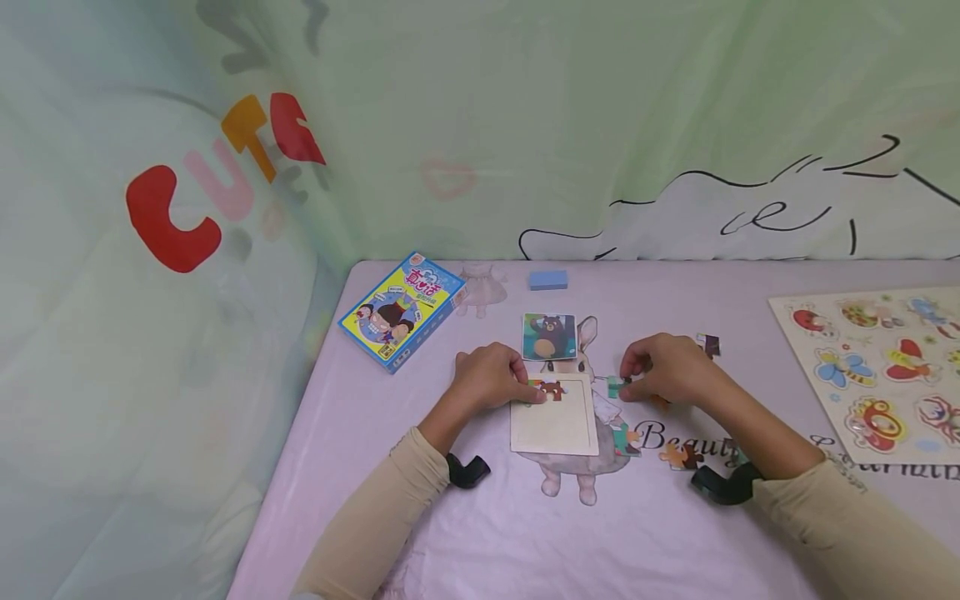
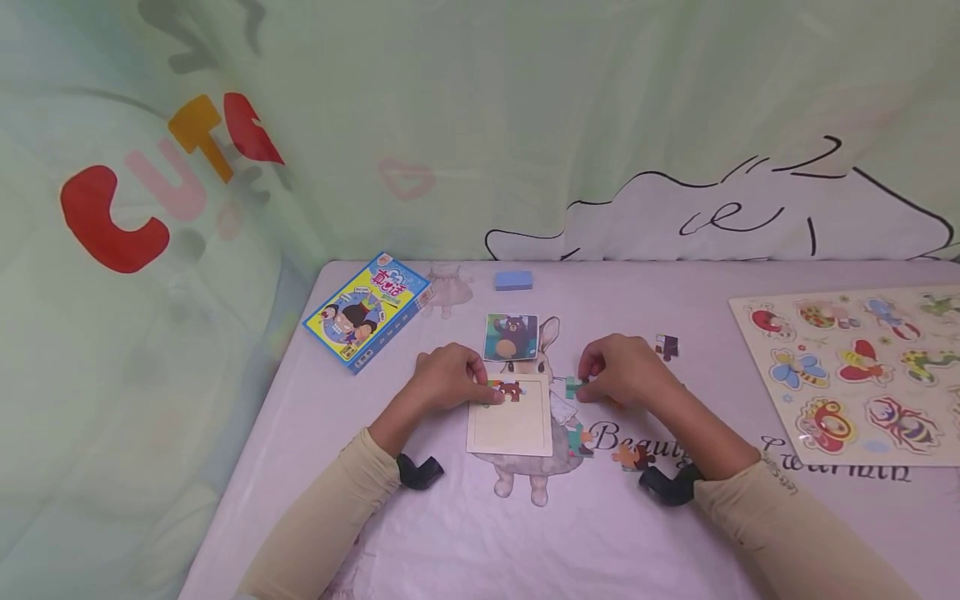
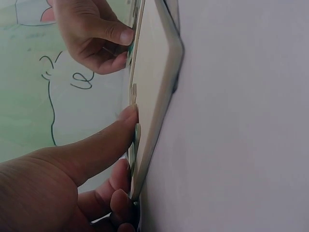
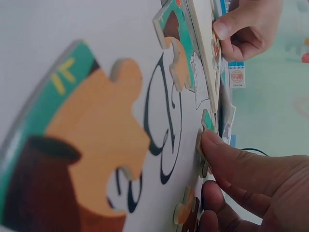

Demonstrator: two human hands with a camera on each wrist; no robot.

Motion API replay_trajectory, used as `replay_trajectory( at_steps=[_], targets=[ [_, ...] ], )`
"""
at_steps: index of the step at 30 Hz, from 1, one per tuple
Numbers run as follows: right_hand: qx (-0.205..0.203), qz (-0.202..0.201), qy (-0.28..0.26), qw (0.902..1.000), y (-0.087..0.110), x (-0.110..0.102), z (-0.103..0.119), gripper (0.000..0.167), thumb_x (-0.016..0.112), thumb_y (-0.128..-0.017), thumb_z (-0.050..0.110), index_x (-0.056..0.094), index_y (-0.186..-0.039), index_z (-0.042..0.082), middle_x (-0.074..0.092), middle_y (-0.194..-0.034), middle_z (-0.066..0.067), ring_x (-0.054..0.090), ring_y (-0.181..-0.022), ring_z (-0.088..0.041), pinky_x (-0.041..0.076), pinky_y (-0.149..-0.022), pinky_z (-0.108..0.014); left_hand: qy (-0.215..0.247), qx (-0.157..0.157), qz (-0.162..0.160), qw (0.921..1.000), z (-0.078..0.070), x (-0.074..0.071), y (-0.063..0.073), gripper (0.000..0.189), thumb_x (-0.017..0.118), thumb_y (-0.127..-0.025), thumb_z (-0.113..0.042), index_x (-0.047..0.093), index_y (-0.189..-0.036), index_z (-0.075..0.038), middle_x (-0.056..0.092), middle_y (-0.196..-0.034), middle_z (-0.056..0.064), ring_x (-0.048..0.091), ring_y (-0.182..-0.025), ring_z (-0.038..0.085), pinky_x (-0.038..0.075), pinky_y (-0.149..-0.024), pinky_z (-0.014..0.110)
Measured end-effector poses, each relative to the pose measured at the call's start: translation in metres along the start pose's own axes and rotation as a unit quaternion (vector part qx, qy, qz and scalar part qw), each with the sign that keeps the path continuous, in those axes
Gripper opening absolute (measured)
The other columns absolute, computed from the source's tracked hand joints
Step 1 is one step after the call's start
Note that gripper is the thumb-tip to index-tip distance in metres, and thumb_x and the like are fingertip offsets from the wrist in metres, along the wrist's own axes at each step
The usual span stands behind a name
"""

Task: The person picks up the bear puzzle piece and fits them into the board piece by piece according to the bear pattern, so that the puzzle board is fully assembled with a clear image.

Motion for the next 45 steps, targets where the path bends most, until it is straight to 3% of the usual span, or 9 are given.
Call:
replay_trajectory(
  at_steps=[9,15,32,45],
  targets=[
    [0.000,0.006,-0.009,0.9999,0.001,-0.008,-0.005,0.024,0.086,-0.081,0.028,0.073,-0.093,0.013,0.066,-0.091,-0.007,0.055,-0.081,-0.023,0.043,-0.064,-0.032,0.003,-0.001,0.002,1.0000,0.000,0.000,0.000,0.036,0.090,-0.074,-0.048,0.065,-0.068,-0.022,0.061,-0.065,-0.006,0.057,-0.072,0.011,0.032,-0.083,0.044],
    [0.013,-0.017,-0.007,0.9997,0.003,-0.023,-0.017,0.026,0.083,-0.084,0.032,0.074,-0.097,0.012,0.068,-0.091,-0.006,0.057,-0.084,-0.024,0.044,-0.062,-0.032,0.001,0.002,0.003,1.0000,0.001,0.001,-0.001,0.036,0.090,-0.074,-0.048,0.065,-0.068,-0.022,0.061,-0.065,-0.007,0.057,-0.073,0.011,0.032,-0.082,0.044],
    [0.077,-0.063,0.018,0.9949,0.013,-0.067,-0.081,0.047,0.080,-0.087,0.039,0.069,-0.115,0.002,0.059,-0.095,-0.013,0.050,-0.094,-0.034,0.038,-0.065,-0.035,-0.001,0.000,0.004,1.0000,-0.001,-0.001,0.001,0.036,0.090,-0.074,-0.048,0.065,-0.068,-0.022,0.061,-0.065,-0.006,0.057,-0.072,0.011,0.032,-0.083,0.044],
    [0.087,-0.063,0.015,0.9941,0.014,-0.069,-0.107,0.055,0.080,-0.086,0.041,0.067,-0.120,0.001,0.061,-0.101,-0.019,0.051,-0.094,-0.036,0.037,-0.069,-0.037,0.006,0.000,0.002,1.0000,0.000,-0.001,0.001,0.036,0.090,-0.073,-0.047,0.065,-0.066,-0.022,0.060,-0.063,-0.007,0.057,-0.070,0.011,0.031,-0.084,0.044]
  ],
)
Point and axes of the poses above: each hand's wrist, its own y-axis away from the middle knuckle, its own x-axis out of the palm, z = x × y, the point moved 2 cm from there along -y, towards the middle knuckle
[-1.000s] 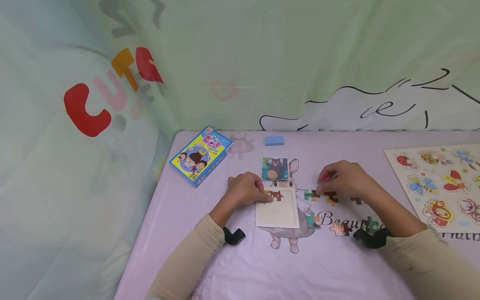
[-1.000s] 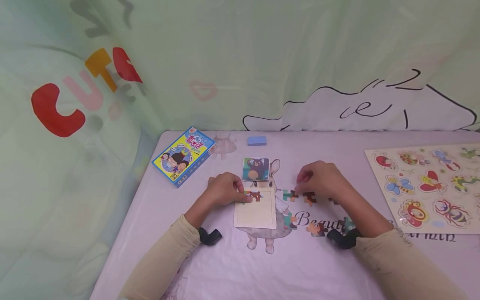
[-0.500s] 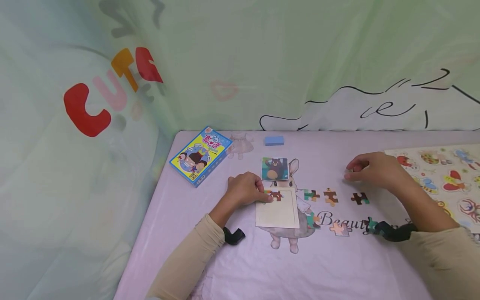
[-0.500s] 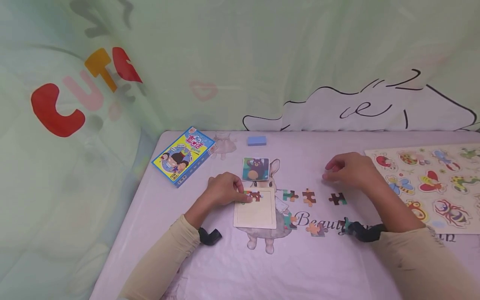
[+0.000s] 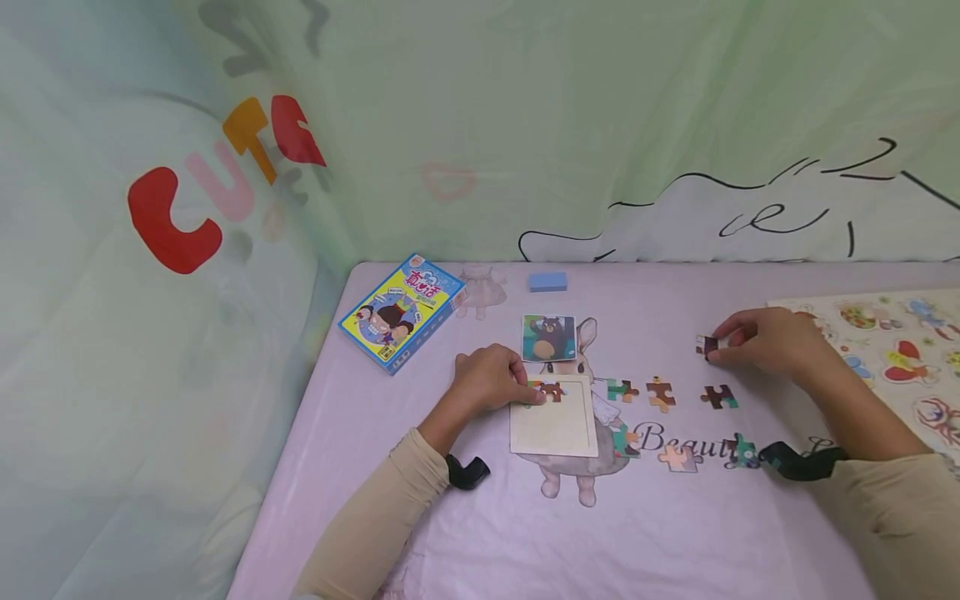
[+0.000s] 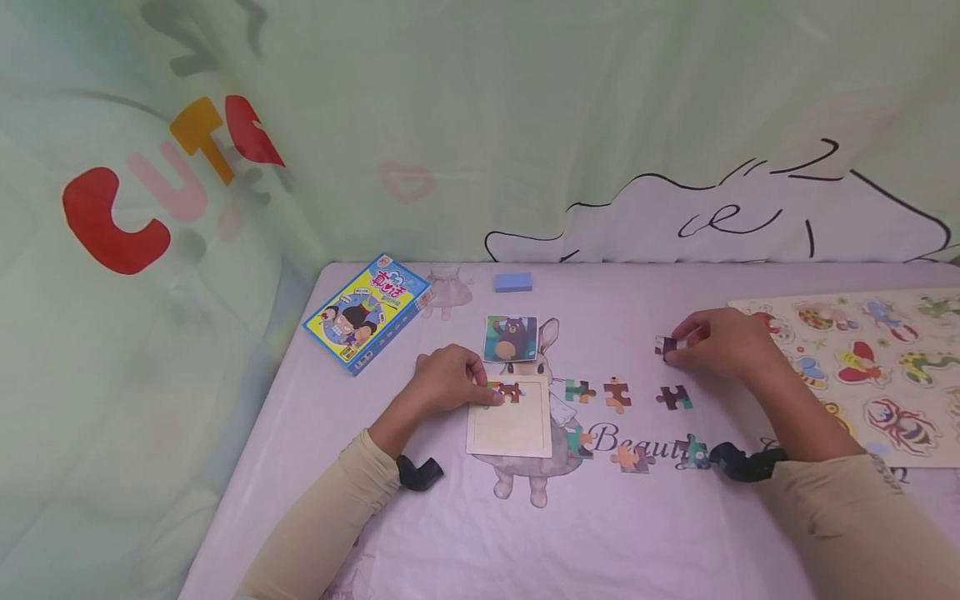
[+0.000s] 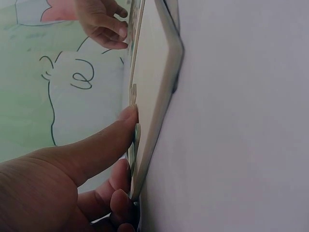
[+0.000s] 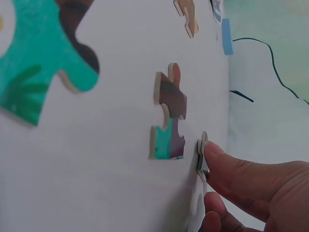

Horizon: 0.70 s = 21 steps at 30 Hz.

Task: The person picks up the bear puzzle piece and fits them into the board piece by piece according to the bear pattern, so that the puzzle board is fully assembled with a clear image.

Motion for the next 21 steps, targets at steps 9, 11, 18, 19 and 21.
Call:
replay_trajectory(
  at_steps=[9,11,18,19,21],
  targets=[
    [-0.003,-0.003,-0.016,0.9999,-0.0027,0.0068,-0.0024,0.050,0.083,-0.085,0.035,0.065,-0.116,0.000,0.062,-0.098,-0.017,0.051,-0.093,-0.035,0.037,-0.069,-0.037,0.000,0.001,-0.001,1.0000,0.0008,0.0011,-0.0004,0.036,0.090,-0.074,-0.047,0.065,-0.067,-0.022,0.061,-0.064,-0.007,0.057,-0.071,0.011,0.032,-0.085,0.045],
    [-0.004,-0.005,-0.017,0.9998,-0.0017,0.0074,-0.0009,0.048,0.083,-0.084,0.033,0.065,-0.114,0.000,0.061,-0.096,-0.016,0.051,-0.092,-0.034,0.037,-0.068,-0.036,0.001,0.002,-0.001,1.0000,0.0006,0.0009,0.0000,0.036,0.090,-0.074,-0.047,0.065,-0.067,-0.022,0.061,-0.064,-0.006,0.057,-0.071,0.011,0.032,-0.085,0.045],
    [0.004,-0.010,-0.028,0.9995,0.0045,0.0054,0.0025,0.037,0.077,-0.090,0.028,0.063,-0.108,0.000,0.061,-0.103,-0.021,0.050,-0.095,-0.036,0.039,-0.070,-0.037,-0.001,0.001,0.001,1.0000,-0.0006,0.0005,0.0010,0.037,0.089,-0.074,-0.048,0.065,-0.067,-0.022,0.061,-0.064,-0.006,0.058,-0.072,0.011,0.032,-0.085,0.045],
    [0.006,-0.010,-0.030,0.9995,0.0050,0.0051,0.0026,0.035,0.075,-0.092,0.028,0.063,-0.108,0.000,0.062,-0.103,-0.021,0.050,-0.096,-0.037,0.039,-0.070,-0.037,-0.002,0.001,0.001,1.0000,-0.0007,0.0004,0.0009,0.037,0.089,-0.074,-0.048,0.065,-0.067,-0.022,0.061,-0.064,-0.006,0.057,-0.072,0.011,0.032,-0.085,0.045],
    [0.003,-0.012,-0.032,0.9994,0.0062,0.0048,0.0033,0.031,0.073,-0.095,0.027,0.063,-0.107,0.001,0.062,-0.102,-0.020,0.050,-0.096,-0.036,0.040,-0.069,-0.037,-0.004,0.000,0.001,1.0000,-0.0005,0.0003,0.0008,0.037,0.089,-0.074,-0.049,0.065,-0.067,-0.022,0.061,-0.065,-0.006,0.058,-0.072,0.011,0.032,-0.085,0.044]
  ],
)
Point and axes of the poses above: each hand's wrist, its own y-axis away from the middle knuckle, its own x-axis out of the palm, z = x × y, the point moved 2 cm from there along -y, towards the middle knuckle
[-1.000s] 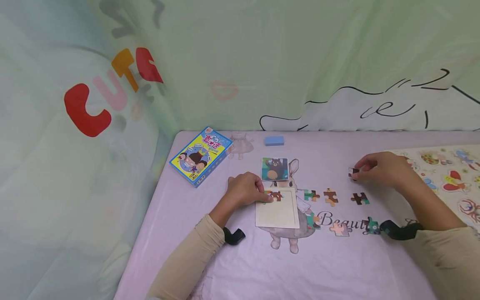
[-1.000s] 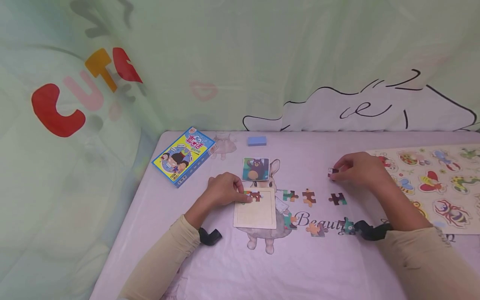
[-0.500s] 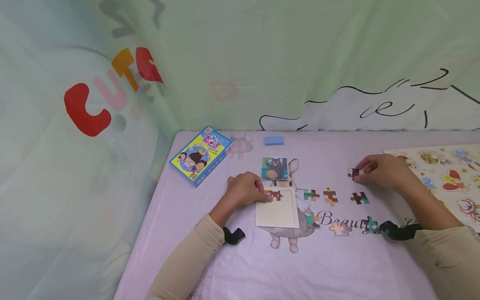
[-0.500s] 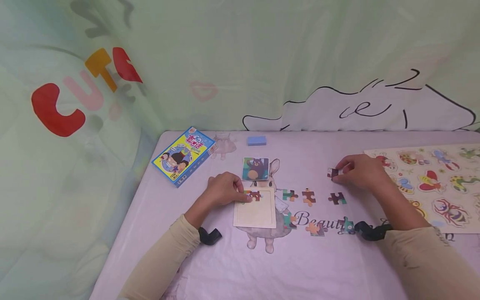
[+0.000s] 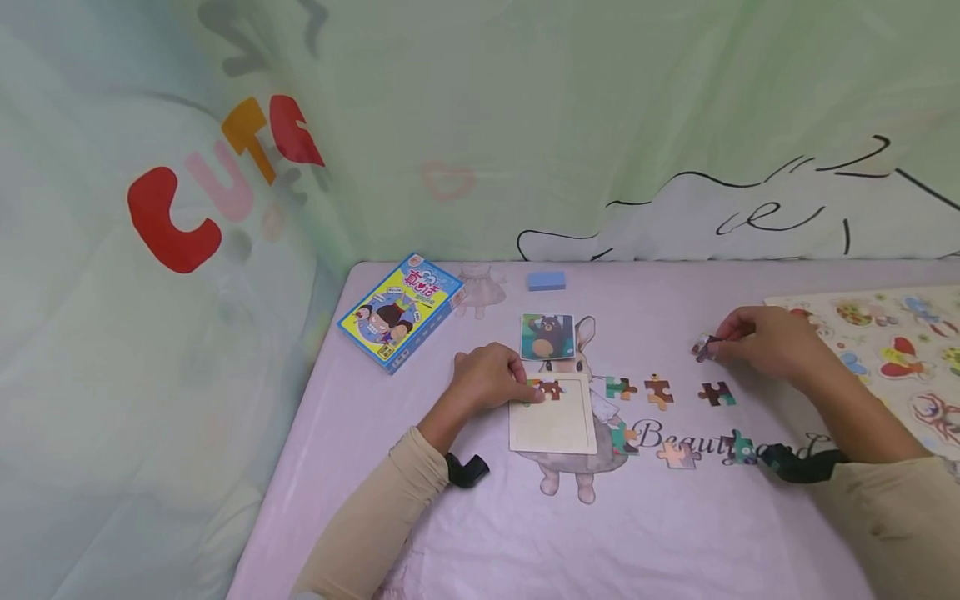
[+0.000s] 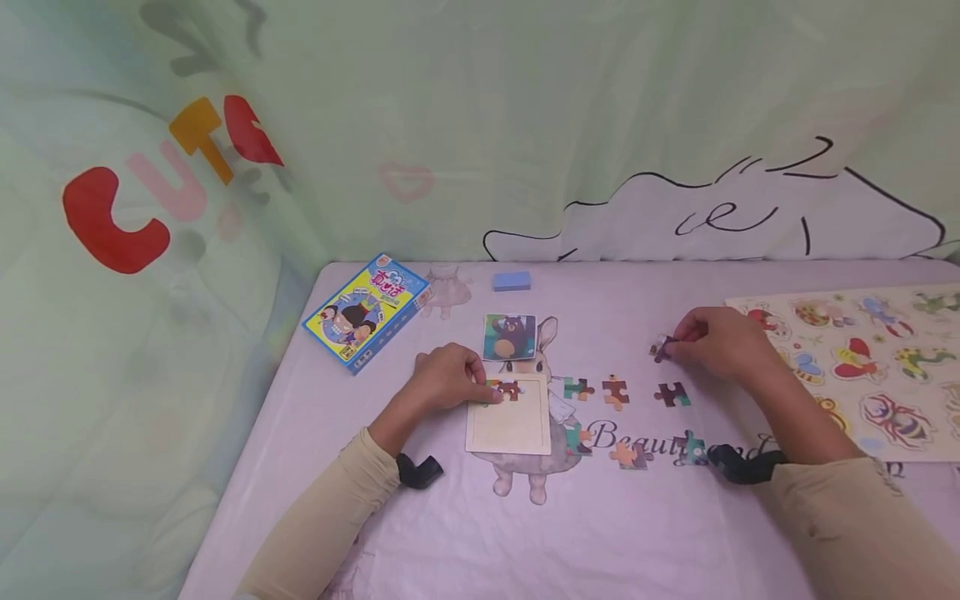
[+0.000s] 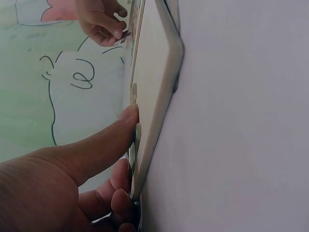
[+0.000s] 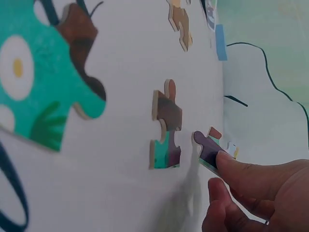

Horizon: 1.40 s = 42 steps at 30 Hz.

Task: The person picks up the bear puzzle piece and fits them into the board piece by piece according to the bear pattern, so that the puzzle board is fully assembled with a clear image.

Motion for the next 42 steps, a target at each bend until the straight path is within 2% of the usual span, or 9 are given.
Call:
replay_trajectory(
  at_steps=[5,17,33,42],
  targets=[
    [-0.019,0.001,0.003,0.9998,0.004,0.000,0.005,0.024,0.070,-0.096,0.026,0.065,-0.104,0.003,0.063,-0.095,-0.013,0.052,-0.092,-0.032,0.040,-0.066,-0.034,0.001,0.000,0.001,1.0000,0.002,0.001,-0.001,0.037,0.089,-0.074,-0.049,0.065,-0.067,-0.022,0.061,-0.065,-0.007,0.058,-0.072,0.011,0.032,-0.085,0.045],
    [-0.053,0.044,-0.025,0.9973,0.010,0.010,0.030,0.025,0.070,-0.097,0.029,0.067,-0.108,0.006,0.062,-0.093,-0.007,0.053,-0.090,-0.026,0.042,-0.068,-0.031,0.002,0.001,0.001,1.0000,0.004,0.001,-0.002,0.036,0.089,-0.074,-0.049,0.065,-0.067,-0.023,0.061,-0.065,-0.007,0.057,-0.071,0.011,0.032,-0.085,0.045],
    [-0.096,0.064,-0.033,0.9928,0.018,0.025,0.072,0.020,0.072,-0.096,0.027,0.068,-0.102,0.008,0.065,-0.090,-0.004,0.054,-0.087,-0.022,0.042,-0.064,-0.032,-0.002,0.005,-0.001,1.0000,0.002,0.001,-0.002,0.037,0.089,-0.074,-0.049,0.065,-0.067,-0.022,0.061,-0.065,-0.007,0.057,-0.071,0.011,0.032,-0.083,0.044],
    [-0.110,0.070,-0.035,0.9908,0.019,0.033,0.089,0.016,0.073,-0.094,0.026,0.068,-0.099,0.011,0.065,-0.088,-0.002,0.055,-0.085,-0.022,0.041,-0.068,-0.034,0.003,0.005,-0.002,1.0000,0.002,0.001,-0.002,0.037,0.090,-0.074,-0.049,0.065,-0.067,-0.022,0.061,-0.065,-0.007,0.057,-0.072,0.011,0.031,-0.082,0.043]
  ],
)
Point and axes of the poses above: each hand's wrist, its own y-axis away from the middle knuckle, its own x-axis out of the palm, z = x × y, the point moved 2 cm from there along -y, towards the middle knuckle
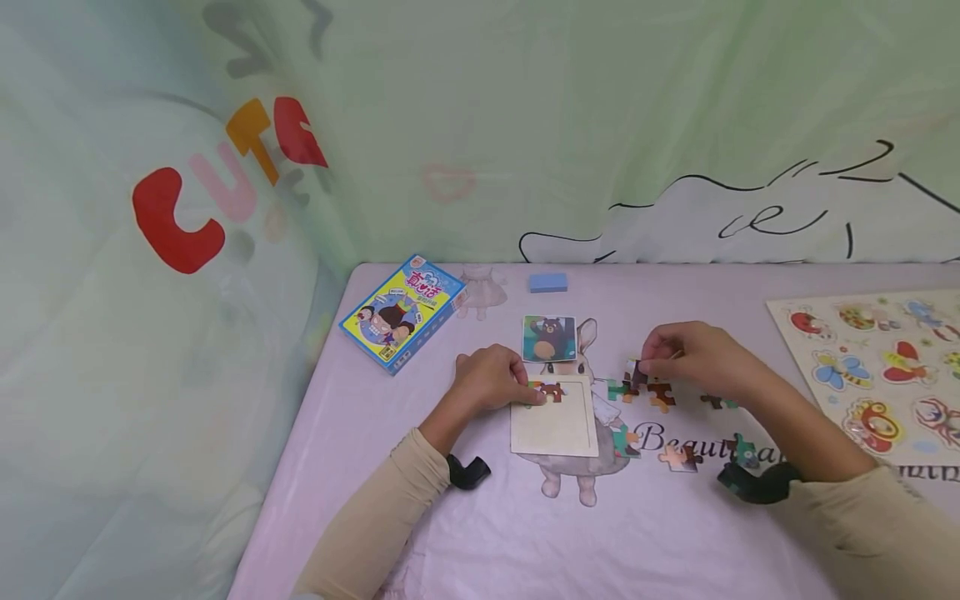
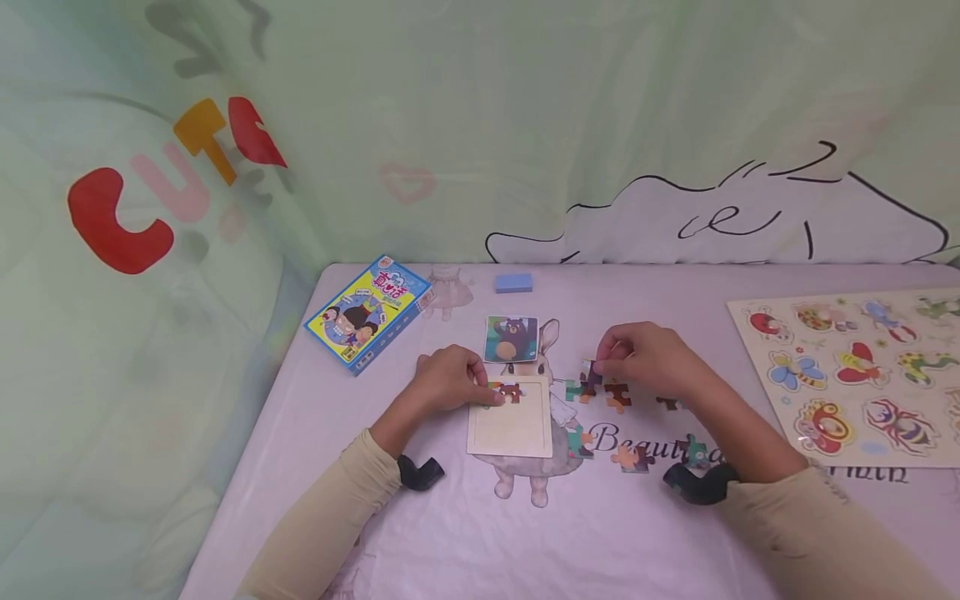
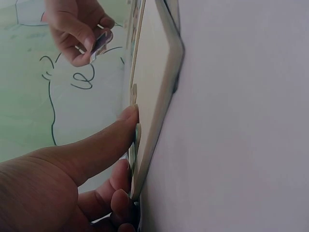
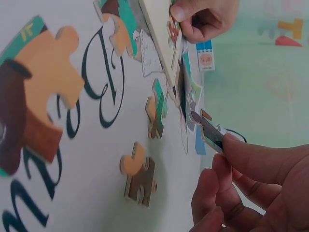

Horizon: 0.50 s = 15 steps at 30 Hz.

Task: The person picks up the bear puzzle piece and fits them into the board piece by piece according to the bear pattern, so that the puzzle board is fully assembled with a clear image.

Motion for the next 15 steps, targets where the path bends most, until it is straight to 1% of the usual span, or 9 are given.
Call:
replay_trajectory(
  at_steps=[15],
  targets=[
    [-0.004,0.024,-0.032,0.9992,-0.006,0.020,0.021,0.013,0.074,-0.093,0.023,0.068,-0.096,0.012,0.065,-0.086,-0.003,0.054,-0.078,-0.021,0.044,-0.060,-0.032,-0.005,-0.003,0.003,1.0000,-0.002,-0.001,0.001,0.037,0.089,-0.074,-0.049,0.065,-0.066,-0.022,0.061,-0.064,-0.007,0.057,-0.071,0.011,0.032,-0.083,0.044]
  ],
)
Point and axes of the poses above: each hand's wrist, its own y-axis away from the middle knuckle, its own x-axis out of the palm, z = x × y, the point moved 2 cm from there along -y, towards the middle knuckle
